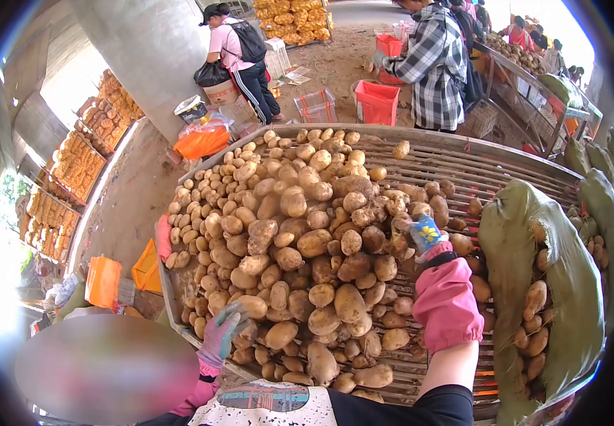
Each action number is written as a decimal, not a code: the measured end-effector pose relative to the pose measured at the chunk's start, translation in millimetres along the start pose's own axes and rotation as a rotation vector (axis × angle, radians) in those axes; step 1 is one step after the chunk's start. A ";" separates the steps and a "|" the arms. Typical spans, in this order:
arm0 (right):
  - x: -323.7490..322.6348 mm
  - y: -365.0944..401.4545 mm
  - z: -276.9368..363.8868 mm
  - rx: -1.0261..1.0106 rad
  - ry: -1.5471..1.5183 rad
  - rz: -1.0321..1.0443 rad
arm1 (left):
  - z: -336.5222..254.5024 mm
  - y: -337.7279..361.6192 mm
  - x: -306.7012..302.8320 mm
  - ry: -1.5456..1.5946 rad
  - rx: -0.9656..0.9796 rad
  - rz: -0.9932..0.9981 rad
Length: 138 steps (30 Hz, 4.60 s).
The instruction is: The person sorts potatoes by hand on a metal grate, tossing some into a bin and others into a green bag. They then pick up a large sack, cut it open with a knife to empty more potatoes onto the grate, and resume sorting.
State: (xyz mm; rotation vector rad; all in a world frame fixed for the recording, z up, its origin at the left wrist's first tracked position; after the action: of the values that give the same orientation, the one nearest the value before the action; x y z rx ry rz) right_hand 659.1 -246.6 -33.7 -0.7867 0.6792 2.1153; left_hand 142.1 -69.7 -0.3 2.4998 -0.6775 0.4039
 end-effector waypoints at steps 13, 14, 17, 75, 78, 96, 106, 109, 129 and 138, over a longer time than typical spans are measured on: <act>-23.3 -2.5 -31.7 0.008 -1.485 0.239 | 9.8 -5.8 9.5 0.010 -0.034 0.025; -23.6 -4.7 -32.5 0.007 -1.527 0.239 | 9.4 -6.0 10.7 0.008 -0.027 0.044; -28.6 -14.3 -39.4 -0.018 -1.618 0.238 | 10.3 -4.4 11.7 0.014 -0.027 0.059; -26.0 -53.1 10.3 -0.393 -1.003 -0.102 | -20.8 -109.9 151.3 -0.960 0.489 0.208; 25.5 46.4 85.4 -0.682 -0.326 -0.017 | -6.0 -104.0 129.8 -0.746 0.283 0.167; 79.8 135.3 103.2 -0.739 0.681 -0.333 | 30.2 -72.0 139.1 -1.126 0.500 0.331; 85.7 134.2 90.0 -0.666 0.813 -0.312 | 40.5 -89.9 188.2 -1.468 0.651 0.435; 84.2 127.2 76.8 -0.609 0.681 -0.293 | 31.7 -113.2 220.2 -1.568 0.703 0.416; 61.1 129.0 38.9 -0.272 0.220 -0.252 | 86.7 -193.5 261.2 -1.972 0.621 0.369; 75.6 99.9 -1.3 -0.146 -0.509 -0.164 | 45.2 -166.8 260.4 -1.579 0.750 0.313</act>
State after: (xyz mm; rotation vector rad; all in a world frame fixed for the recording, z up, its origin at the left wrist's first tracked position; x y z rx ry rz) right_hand 540.7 -268.4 -68.1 -0.3349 0.1838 2.1067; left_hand 454.6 -70.5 0.7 2.9737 -1.6699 -1.7193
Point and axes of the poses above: each hand's wrist, its own y-axis away from the middle knuckle, its own x-axis out of the palm, z = x × y, the point moved 7 cm from there along -y, towards the middle knuckle, and after that the axes turned 14 degrees about y, right-handed, at the moved point
